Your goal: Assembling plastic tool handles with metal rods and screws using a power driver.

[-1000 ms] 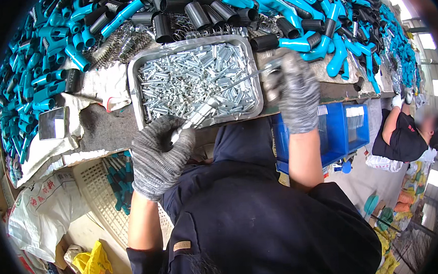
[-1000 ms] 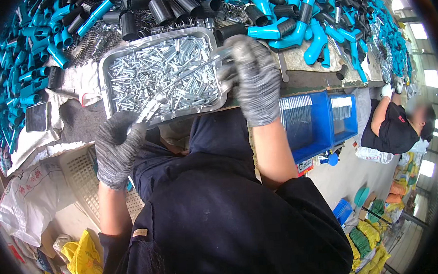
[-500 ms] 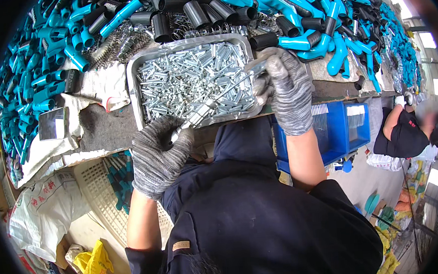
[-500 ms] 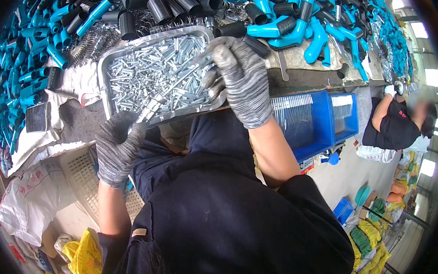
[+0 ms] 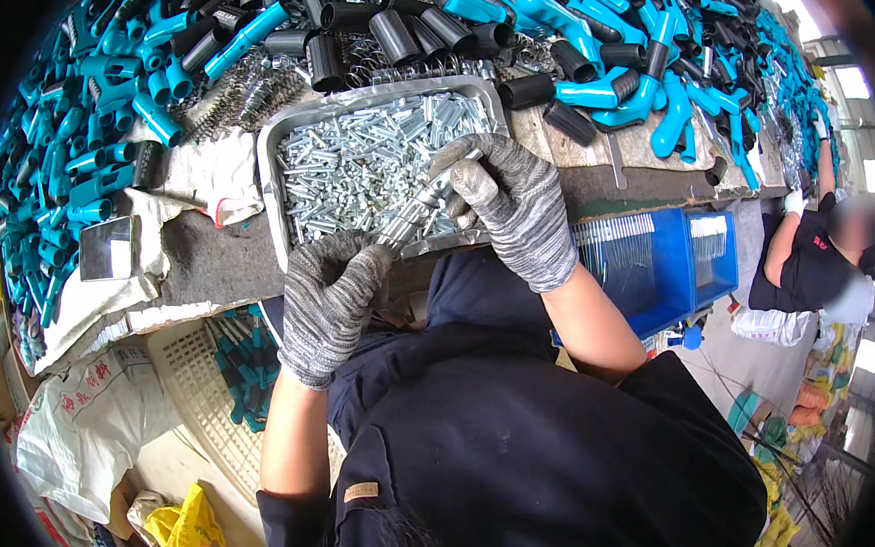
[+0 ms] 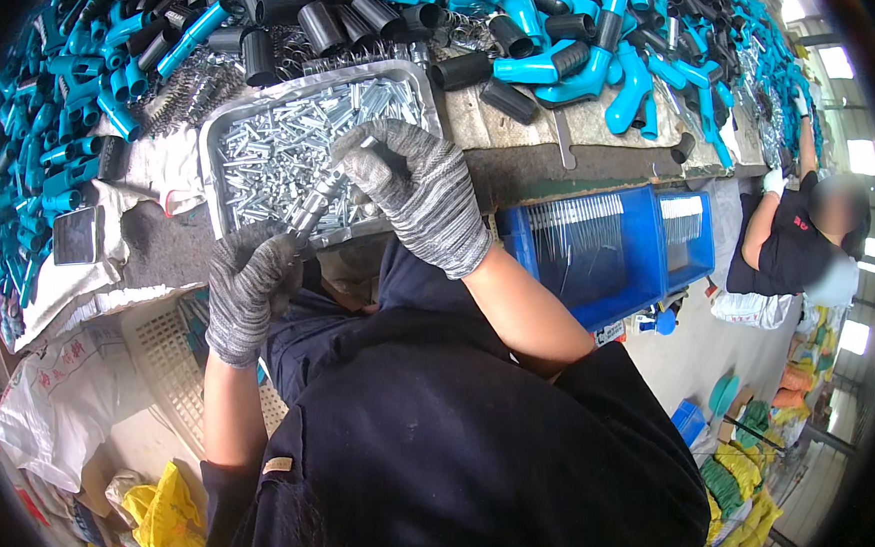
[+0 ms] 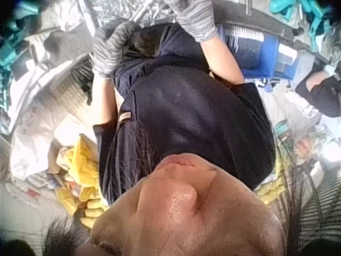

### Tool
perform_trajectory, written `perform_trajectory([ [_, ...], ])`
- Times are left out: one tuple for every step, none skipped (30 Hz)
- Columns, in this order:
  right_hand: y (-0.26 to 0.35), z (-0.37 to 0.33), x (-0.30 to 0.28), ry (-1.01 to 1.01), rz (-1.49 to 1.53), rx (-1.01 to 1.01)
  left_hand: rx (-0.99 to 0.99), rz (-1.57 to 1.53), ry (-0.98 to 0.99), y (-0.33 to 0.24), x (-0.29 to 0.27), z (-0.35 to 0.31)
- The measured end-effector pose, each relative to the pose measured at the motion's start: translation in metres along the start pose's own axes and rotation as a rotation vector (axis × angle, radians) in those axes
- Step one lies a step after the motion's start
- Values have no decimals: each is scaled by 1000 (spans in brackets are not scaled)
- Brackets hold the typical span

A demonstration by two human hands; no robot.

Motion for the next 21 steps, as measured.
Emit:
perform_trajectory([
  [9, 0, 7, 56, -13, -129, 1, -1, 0, -1, 0, 0],
  [18, -3, 12, 112, -25, -258, -12, -9, 9, -3, 2, 1],
  [12, -6, 13, 120, 11, -124, -23, -18, 20, -5, 3, 1],
  [11, -6, 13, 120, 10, -126, -21, -20, 21, -8, 6, 1],
  [8, -4, 12, 109, 37, -89, 34, 25, -11, -14, 6, 3],
  [3, -3, 12, 102, 67, -50, 86, 71, -48, -18, 4, 4],
  [3, -4, 14, 110, 114, 25, 73, 115, -17, -18, 4, 6],
  [1, -4, 16, 114, 115, 25, 72, 115, -22, -21, 3, 6],
  [1, -2, 14, 96, 100, 30, 18, 126, -25, -20, 2, 7],
  [1, -1, 13, 78, 86, 35, -37, 137, -28, -19, 1, 8],
  [-1, 0, 13, 57, 91, 69, -36, 179, 8, -22, 3, 9],
  [-2, 2, 12, 57, 91, 65, -32, 178, 7, -22, 3, 10],
  [-8, 4, 12, 73, 75, 67, -22, 154, 1, -21, 3, 12],
  [-12, 6, 12, 89, 59, 68, -11, 129, -5, -19, 3, 14],
  [-15, 9, 14, 75, 62, 73, 21, 135, -55, -18, -1, 18],
  [-15, 11, 12, 54, 63, 69, 12, 142, -58, -15, 1, 22],
  [-13, 26, -6, -48, -146, -153, 28, 101, -60, -5, 2, 29],
  [-4, 39, -8, -125, 139, 7, 36, 60, -62, 2, 2, 38],
  [13, 54, -20, -245, 121, -175, 88, 194, -81, -3, 0, 40],
  [28, 70, -25, -307, 131, -257, 119, 188, -133, 3, -3, 46],
  [48, 84, -11, -271, 35, -323, 153, 229, -169, 11, -6, 52],
])
Point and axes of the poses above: each hand's wrist, its own z-axis towards the middle knuckle, its own x-axis out of the palm, y = z × x, the point moved 9 cm from there along z, towards the middle knuckle, and after that the axes turned 14 degrees about -y, right-handed, at the moved point
